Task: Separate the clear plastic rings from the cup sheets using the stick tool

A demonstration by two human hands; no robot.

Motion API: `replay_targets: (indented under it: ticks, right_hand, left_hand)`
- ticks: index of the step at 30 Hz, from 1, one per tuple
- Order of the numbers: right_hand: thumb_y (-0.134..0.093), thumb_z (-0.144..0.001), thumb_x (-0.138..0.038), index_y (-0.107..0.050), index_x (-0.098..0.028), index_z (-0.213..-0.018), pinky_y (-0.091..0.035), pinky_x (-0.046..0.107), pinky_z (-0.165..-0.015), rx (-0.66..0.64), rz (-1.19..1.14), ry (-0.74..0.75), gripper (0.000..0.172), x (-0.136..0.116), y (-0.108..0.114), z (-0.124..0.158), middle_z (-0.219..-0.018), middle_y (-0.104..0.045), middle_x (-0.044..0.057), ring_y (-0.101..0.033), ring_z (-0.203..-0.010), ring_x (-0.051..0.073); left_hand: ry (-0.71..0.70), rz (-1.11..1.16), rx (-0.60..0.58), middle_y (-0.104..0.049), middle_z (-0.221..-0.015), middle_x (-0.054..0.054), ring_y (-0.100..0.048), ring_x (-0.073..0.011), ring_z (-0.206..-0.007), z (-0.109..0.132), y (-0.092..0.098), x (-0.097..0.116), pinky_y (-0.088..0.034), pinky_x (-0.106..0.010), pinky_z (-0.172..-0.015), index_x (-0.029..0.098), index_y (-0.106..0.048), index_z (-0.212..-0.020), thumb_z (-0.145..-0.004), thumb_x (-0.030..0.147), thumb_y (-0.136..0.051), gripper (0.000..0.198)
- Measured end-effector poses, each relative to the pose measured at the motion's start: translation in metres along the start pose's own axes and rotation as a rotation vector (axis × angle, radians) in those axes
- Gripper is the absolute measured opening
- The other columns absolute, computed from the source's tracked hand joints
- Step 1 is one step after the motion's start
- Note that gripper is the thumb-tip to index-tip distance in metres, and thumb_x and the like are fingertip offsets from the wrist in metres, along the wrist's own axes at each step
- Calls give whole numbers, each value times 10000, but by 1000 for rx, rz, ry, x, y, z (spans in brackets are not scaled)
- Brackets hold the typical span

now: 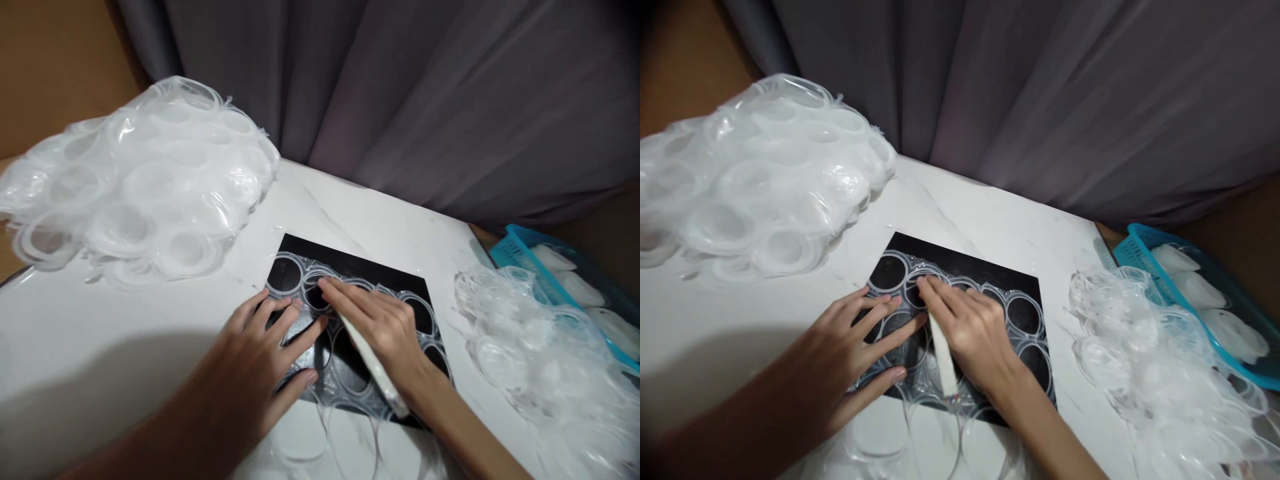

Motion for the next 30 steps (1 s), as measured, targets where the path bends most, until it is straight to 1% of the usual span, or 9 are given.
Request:
replay_targets:
  ticks: [5, 8, 10, 12, 15, 19, 23, 27, 30]
  right_hand:
    - [-562, -1057, -213, -752, -276, -1288, -597, 430, -923, 291, -72, -220, 306, 75, 35, -46, -1290, -769, 45, -751, -1077, 256]
    - [-639, -1028, -388, -798, -230, -1195, -562, 405, -799, 530, -109, -466, 280, 109, 59, -61, -1095, -811, 78, -718, -849, 242]
    - [-665, -1003, -445, -802, -184, -1183, -532, 380, -687, 579, -155, -534, 345, 107, 60, -63, -979, -811, 100, -678, -736, 227]
    - [-659, -1006, -443, -804, -188, -1165, -534, 372, -649, 514, -216, -502, 334, 87, 48, -61, -1002, -815, 102, -684, -735, 225]
    - [-643, -1023, -380, -790, -250, -1193, -587, 401, -703, 306, -391, -405, 260, 42, 15, -56, -1203, -790, 90, -723, -840, 233]
    - [-654, -1018, -351, -784, -298, -1210, -617, 400, -771, 124, -687, -393, 237, -2, -18, -53, -1168, -796, 56, -744, -907, 226]
    - [-713, -977, -410, -804, -283, -1113, -621, 383, -784, 25, -912, -513, 207, -4, -36, -50, -1089, -802, 51, -747, -954, 237]
    - [-745, -952, -428, -783, -239, -1020, -569, 326, -652, -7, -979, -568, 204, 6, -45, -46, -955, -787, 49, -712, -798, 198]
    - [-750, -950, -417, -778, -233, -1000, -569, 331, -677, -11, -994, -558, 193, 6, -46, -44, -944, -783, 48, -716, -820, 205]
  left_hand:
    - [22, 83, 21, -639, -1380, -101, -551, -312, -1304, 4, 1, 0, -398, -611, -1175, 253, -528, -1521, -1045, 360, -567, 489]
    - [21, 49, 37, -640, -1408, -83, -548, -288, -1341, 8, -2, 1, -371, -588, -1211, 265, -480, -1558, -1067, 387, -535, 508]
    - [19, -27, 50, -626, -1452, -91, -544, -290, -1370, 11, -5, 3, -366, -584, -1217, 263, -449, -1581, -1079, 420, -505, 528]
    - [21, -99, 68, -598, -1499, -112, -535, -297, -1394, 13, -8, 5, -358, -579, -1223, 244, -422, -1599, -1092, 461, -460, 552]
    - [55, -175, 124, -581, -1518, -161, -538, -306, -1400, 17, -8, 8, -410, -516, -1189, 151, -420, -1598, -1093, 527, -420, 630]
    - [154, -278, 230, -541, -1503, -302, -526, -411, -1404, 25, -6, 5, -518, -504, -1041, 9, -512, -1492, -1051, 596, -457, 736]
    - [166, -321, 205, -486, -1515, -371, -513, -483, -1404, 31, -8, 2, -521, -534, -1032, -6, -511, -1474, -1005, 634, -521, 793]
    - [168, -333, 185, -468, -1533, -369, -502, -480, -1422, 32, -6, 1, -534, -513, -1035, 24, -497, -1491, -993, 670, -515, 816]
    - [190, -318, 191, -453, -1539, -379, -496, -485, -1427, 31, -5, 3, -526, -521, -1051, 24, -501, -1481, -999, 659, -513, 797]
Point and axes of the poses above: each hand's wrist, its own z-axis away from the middle knuckle, its own y-axis out of the back of the hand, x = y × z, the point moved 5 cm from there along -z, towards the middle knuckle
